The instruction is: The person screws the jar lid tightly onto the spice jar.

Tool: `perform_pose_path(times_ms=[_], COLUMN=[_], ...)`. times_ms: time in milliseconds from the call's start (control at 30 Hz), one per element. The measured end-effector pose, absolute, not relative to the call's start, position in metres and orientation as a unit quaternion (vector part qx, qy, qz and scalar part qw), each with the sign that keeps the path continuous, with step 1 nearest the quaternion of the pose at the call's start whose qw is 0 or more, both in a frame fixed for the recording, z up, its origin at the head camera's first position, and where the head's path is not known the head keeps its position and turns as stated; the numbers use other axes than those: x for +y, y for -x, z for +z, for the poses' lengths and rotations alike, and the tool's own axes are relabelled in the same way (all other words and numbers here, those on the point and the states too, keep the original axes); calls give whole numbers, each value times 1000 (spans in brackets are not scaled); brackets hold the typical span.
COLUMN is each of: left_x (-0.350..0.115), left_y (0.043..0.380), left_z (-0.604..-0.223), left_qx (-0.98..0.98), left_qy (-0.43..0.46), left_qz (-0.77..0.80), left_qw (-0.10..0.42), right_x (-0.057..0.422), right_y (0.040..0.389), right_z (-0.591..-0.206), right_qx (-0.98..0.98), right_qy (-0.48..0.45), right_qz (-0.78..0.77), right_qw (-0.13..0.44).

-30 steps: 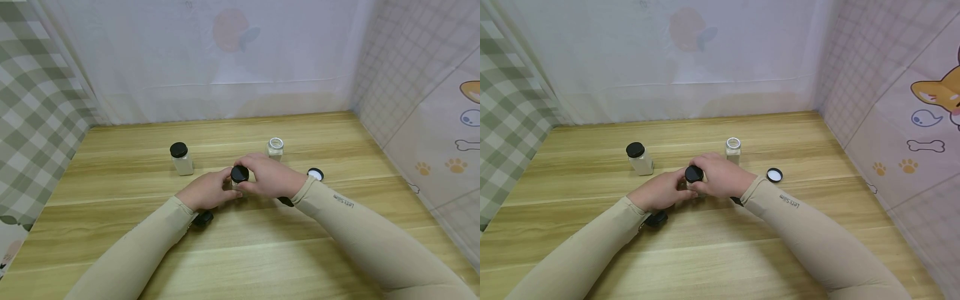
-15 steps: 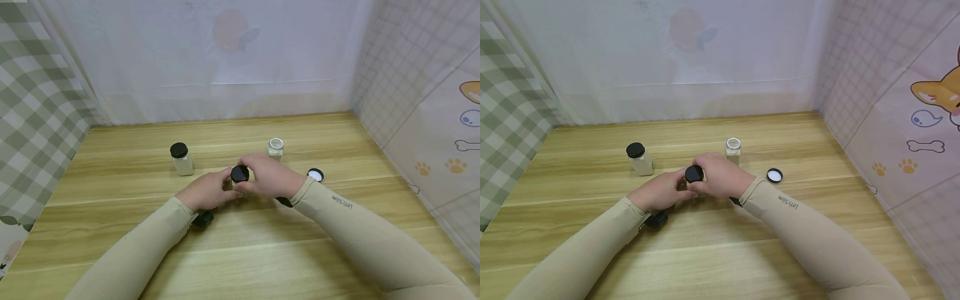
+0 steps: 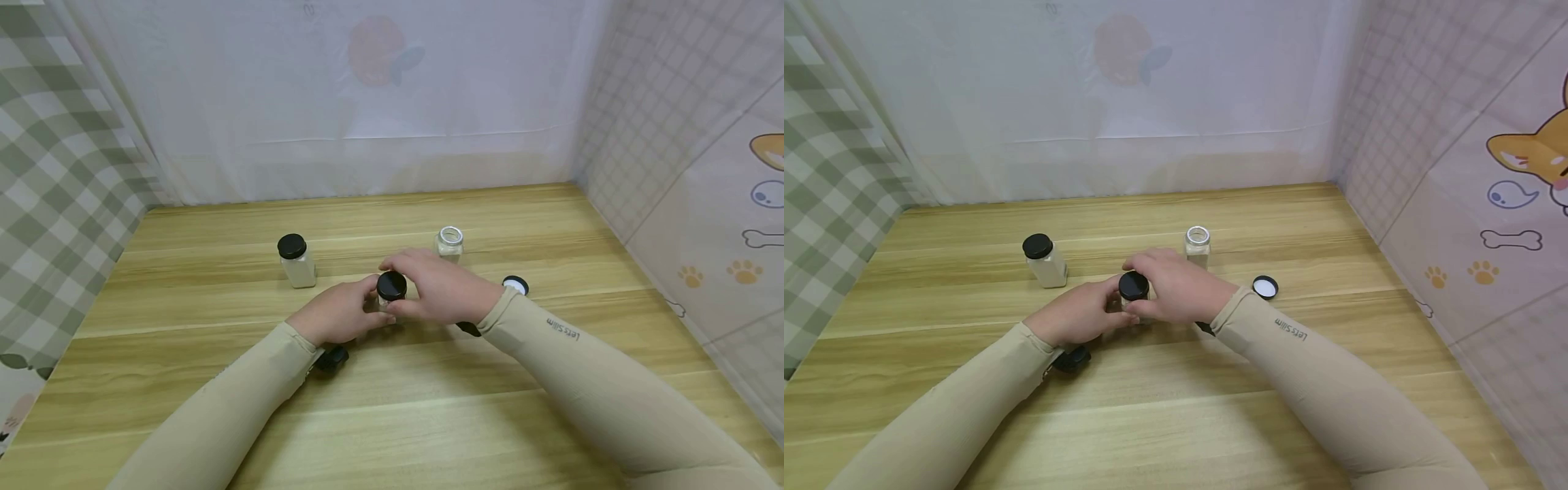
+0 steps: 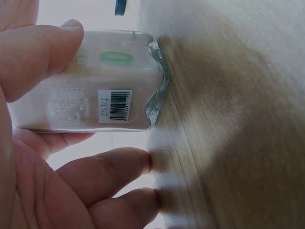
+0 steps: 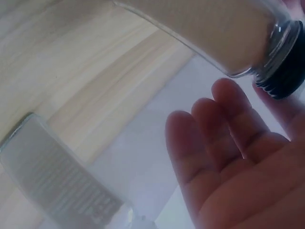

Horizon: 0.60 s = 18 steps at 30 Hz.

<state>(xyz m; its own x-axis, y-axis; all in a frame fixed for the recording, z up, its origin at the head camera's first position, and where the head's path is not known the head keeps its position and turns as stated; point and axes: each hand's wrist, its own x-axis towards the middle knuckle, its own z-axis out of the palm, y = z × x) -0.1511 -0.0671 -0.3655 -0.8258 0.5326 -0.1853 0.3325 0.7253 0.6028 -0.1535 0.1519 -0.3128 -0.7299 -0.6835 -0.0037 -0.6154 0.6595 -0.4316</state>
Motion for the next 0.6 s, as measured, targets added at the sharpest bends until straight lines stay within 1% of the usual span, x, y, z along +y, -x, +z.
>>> perform_pose_path(times_ms=[167,600], left_x=[-67,-68], left_y=[152,151], left_z=[-366,-366], left_qx=[909,911], left_qy=[-239,-244], left_qz=[291,288], left_qw=[177,170], right_x=[151,149], right_y=[154,154], right_z=[-313,-313], right_qx=[905,910], right_qy=[368,352], right_qz=[-199,-201], right_qw=[76,85])
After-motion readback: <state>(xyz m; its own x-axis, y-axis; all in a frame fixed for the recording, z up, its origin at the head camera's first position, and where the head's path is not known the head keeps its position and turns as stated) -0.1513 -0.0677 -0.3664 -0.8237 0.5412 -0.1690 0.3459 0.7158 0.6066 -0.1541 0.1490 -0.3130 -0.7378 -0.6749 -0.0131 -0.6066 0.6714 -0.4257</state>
